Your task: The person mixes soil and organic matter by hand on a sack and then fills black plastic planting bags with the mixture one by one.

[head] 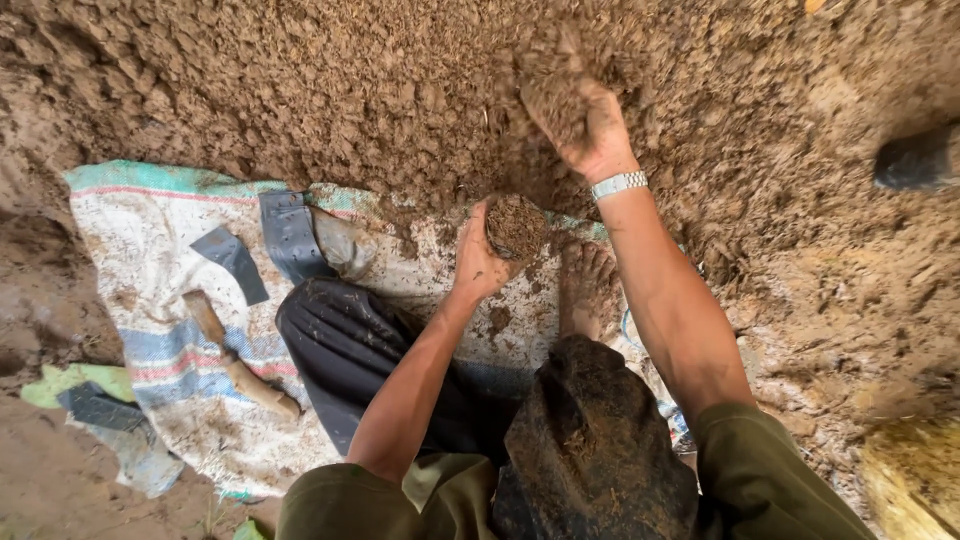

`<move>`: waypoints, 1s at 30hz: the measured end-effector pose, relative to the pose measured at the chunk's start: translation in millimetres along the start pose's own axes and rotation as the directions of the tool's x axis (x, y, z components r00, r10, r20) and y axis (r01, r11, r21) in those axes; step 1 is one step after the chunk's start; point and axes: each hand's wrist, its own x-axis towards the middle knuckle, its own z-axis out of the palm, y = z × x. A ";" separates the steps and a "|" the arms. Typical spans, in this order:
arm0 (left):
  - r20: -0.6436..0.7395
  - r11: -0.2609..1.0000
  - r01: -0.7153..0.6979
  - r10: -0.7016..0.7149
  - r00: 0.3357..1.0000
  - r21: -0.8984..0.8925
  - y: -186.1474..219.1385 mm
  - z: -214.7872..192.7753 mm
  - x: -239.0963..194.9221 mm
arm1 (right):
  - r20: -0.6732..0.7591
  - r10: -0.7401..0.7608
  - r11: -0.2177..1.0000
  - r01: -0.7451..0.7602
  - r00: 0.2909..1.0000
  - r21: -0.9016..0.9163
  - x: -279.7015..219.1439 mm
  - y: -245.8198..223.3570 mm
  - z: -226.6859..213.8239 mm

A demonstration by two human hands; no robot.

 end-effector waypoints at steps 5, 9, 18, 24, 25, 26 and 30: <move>0.002 0.995 0.099 -0.099 0.995 -0.005 10.4 7.0 18.4 | -0.129 -0.074 0.918 0.017 0.989 -0.397 -42.0 4.3 7.2; -0.007 0.995 0.060 -0.059 0.998 0.082 -1.2 27.2 19.6 | -0.372 -0.174 0.841 -0.059 0.912 -0.538 -68.5 11.0 -4.2; -0.063 0.988 0.152 -0.150 0.987 0.031 1.2 34.2 17.1 | 0.151 -0.163 -0.114 0.133 0.975 -0.984 -124.1 19.8 -28.8; -0.050 0.981 0.189 -0.191 0.980 -0.052 30.0 25.1 19.9 | 0.699 -0.391 -0.327 0.620 0.598 -0.713 -124.1 48.3 -13.6; -0.039 0.981 0.187 -0.189 0.981 -0.053 18.1 31.6 18.4 | 0.693 -0.401 -0.325 0.614 0.600 -0.719 -106.2 55.3 -30.7; -0.059 0.986 0.169 -0.169 0.984 -0.013 5.5 37.2 18.2 | 0.671 -0.322 -0.324 0.588 0.668 -0.741 -87.3 62.2 -47.3; 0.057 0.979 0.138 -0.148 0.987 0.151 49.2 13.9 32.2 | 0.483 -0.253 -0.015 0.496 0.838 -0.868 -92.0 28.0 -41.7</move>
